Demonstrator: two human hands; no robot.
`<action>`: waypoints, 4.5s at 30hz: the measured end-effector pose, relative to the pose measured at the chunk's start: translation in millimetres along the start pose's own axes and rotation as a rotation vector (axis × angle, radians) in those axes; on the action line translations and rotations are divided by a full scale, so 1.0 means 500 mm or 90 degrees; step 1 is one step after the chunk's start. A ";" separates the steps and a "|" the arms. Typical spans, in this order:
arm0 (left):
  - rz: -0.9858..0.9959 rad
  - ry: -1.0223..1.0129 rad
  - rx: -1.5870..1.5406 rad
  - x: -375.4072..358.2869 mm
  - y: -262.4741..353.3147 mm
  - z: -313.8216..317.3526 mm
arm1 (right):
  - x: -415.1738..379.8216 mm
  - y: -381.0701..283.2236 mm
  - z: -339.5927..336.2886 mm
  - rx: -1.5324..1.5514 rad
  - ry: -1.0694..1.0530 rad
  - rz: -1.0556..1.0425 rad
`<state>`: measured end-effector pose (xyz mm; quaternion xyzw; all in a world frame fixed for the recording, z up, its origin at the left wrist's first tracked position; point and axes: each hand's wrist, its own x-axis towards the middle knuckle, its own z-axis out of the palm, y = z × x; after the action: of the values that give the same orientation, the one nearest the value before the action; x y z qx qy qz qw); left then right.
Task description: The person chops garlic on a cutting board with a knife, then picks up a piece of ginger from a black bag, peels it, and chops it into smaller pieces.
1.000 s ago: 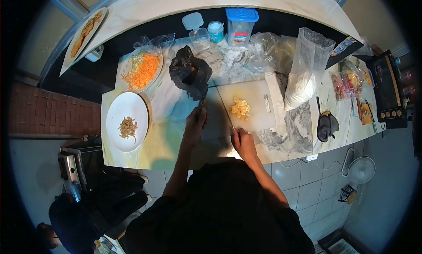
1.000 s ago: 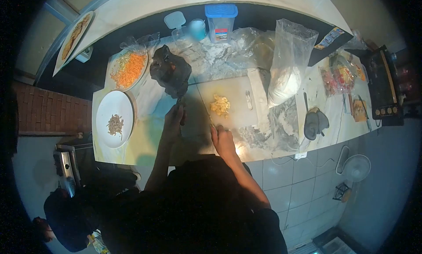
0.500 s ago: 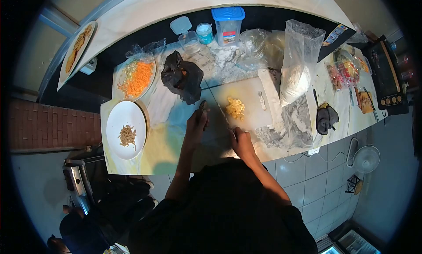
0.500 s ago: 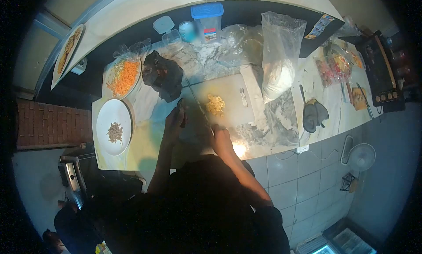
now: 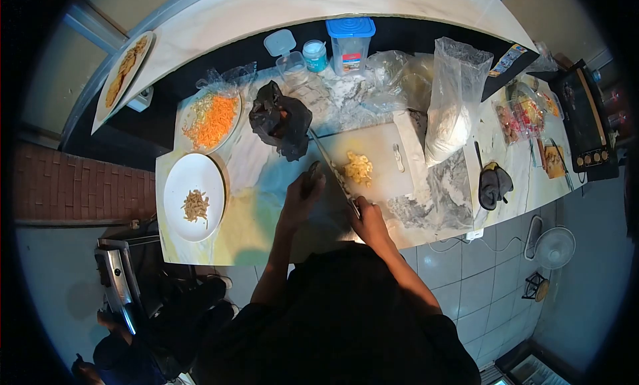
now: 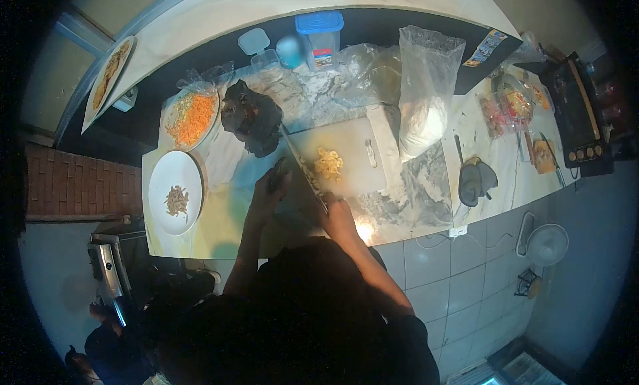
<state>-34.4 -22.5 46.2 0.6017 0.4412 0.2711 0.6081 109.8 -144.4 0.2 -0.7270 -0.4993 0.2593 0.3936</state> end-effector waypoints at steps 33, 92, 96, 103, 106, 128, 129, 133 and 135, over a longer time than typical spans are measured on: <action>-0.115 -0.022 -0.369 0.007 -0.035 -0.011 | 0.001 -0.033 -0.029 -0.095 0.026 -0.026; -0.030 0.033 -0.475 -0.019 -0.053 0.026 | 0.010 -0.048 -0.021 0.232 -0.035 -0.036; 0.051 0.051 -0.429 -0.027 -0.037 0.035 | 0.009 -0.059 -0.026 0.217 -0.048 -0.047; 0.061 0.033 -0.470 -0.033 -0.037 0.031 | 0.014 -0.057 -0.022 0.260 -0.056 -0.020; 0.045 0.038 -0.461 -0.030 -0.045 0.028 | 0.014 -0.049 -0.023 0.265 -0.074 -0.023; -0.006 -0.027 -0.681 0.010 -0.111 -0.022 | 0.011 -0.057 -0.018 0.467 -0.181 0.072; -0.013 -0.029 -0.708 0.011 -0.107 -0.022 | 0.011 -0.057 -0.018 0.467 -0.180 0.072; -0.052 -0.010 -0.720 0.020 -0.112 -0.023 | 0.013 -0.063 -0.030 0.522 -0.188 0.141; -0.097 -0.016 -0.771 0.022 -0.116 -0.024 | 0.018 -0.059 -0.032 0.533 -0.187 0.140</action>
<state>-51.2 -14.5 -11.1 0.1188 0.2435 0.4224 0.8650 110.3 -135.3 33.8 -0.5096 -0.3219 0.5795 0.5485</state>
